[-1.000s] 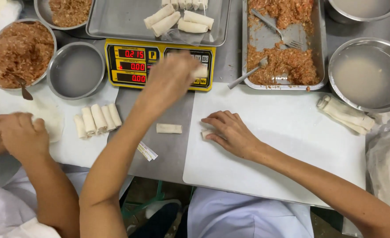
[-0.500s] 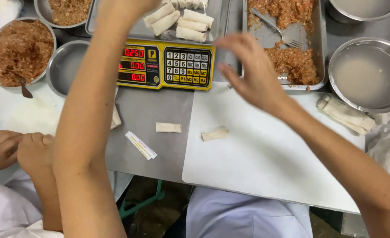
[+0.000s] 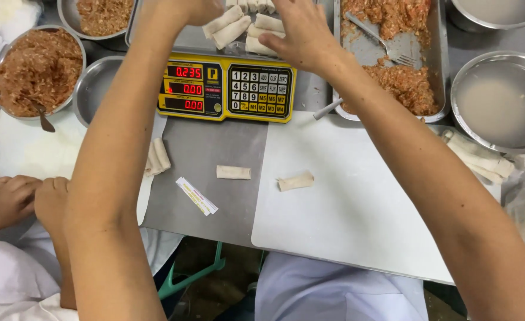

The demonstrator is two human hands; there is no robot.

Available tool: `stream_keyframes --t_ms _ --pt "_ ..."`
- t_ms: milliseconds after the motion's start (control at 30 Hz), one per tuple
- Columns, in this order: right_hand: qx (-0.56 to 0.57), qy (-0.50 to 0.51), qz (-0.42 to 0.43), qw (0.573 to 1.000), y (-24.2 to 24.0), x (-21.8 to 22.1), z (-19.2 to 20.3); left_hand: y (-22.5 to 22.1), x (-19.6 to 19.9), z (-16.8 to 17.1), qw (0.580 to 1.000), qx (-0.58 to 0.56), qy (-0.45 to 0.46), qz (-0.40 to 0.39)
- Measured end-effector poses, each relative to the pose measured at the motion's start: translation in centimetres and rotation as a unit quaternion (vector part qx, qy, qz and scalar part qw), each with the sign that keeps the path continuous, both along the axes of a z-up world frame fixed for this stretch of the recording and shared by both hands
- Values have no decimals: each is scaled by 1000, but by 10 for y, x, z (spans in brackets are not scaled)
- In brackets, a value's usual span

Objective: The person organizes food rolls on a table and places them into plastic bags by hand.

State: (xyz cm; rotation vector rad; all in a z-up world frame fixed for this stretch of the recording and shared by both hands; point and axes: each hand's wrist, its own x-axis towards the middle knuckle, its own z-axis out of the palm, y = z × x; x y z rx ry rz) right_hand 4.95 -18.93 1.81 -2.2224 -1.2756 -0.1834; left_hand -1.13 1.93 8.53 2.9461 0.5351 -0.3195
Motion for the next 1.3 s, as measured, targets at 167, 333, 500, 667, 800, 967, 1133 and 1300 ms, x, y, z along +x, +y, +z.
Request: stream_keyframes --t_ms 167,333,500,667,800,967,1133,1300 --pt "-92 29 -45 994 17 6 -28 -2 20 -34 994 49 3 -99" --pt "-91 28 -93 991 22 13 -34 -4 31 -67 989 24 -73 -124" --pt "-75 115 -36 990 17 3 -8 30 44 -67 986 -35 -90 -135" --pt "-81 166 -10 983 14 0 1 24 2 -38 918 -348 -167 96" --pt "-107 144 -19 984 17 8 -13 13 -20 -45 517 -812 -248 109" --pt "-56 161 -61 983 16 -8 -1 -12 -44 -57 397 -853 -311 134" --pt "78 288 -173 939 13 25 -2 -38 -69 -56 354 -856 -343 155" --pt "4 248 -85 965 18 19 -15 -42 -58 -61 305 -862 -366 175"
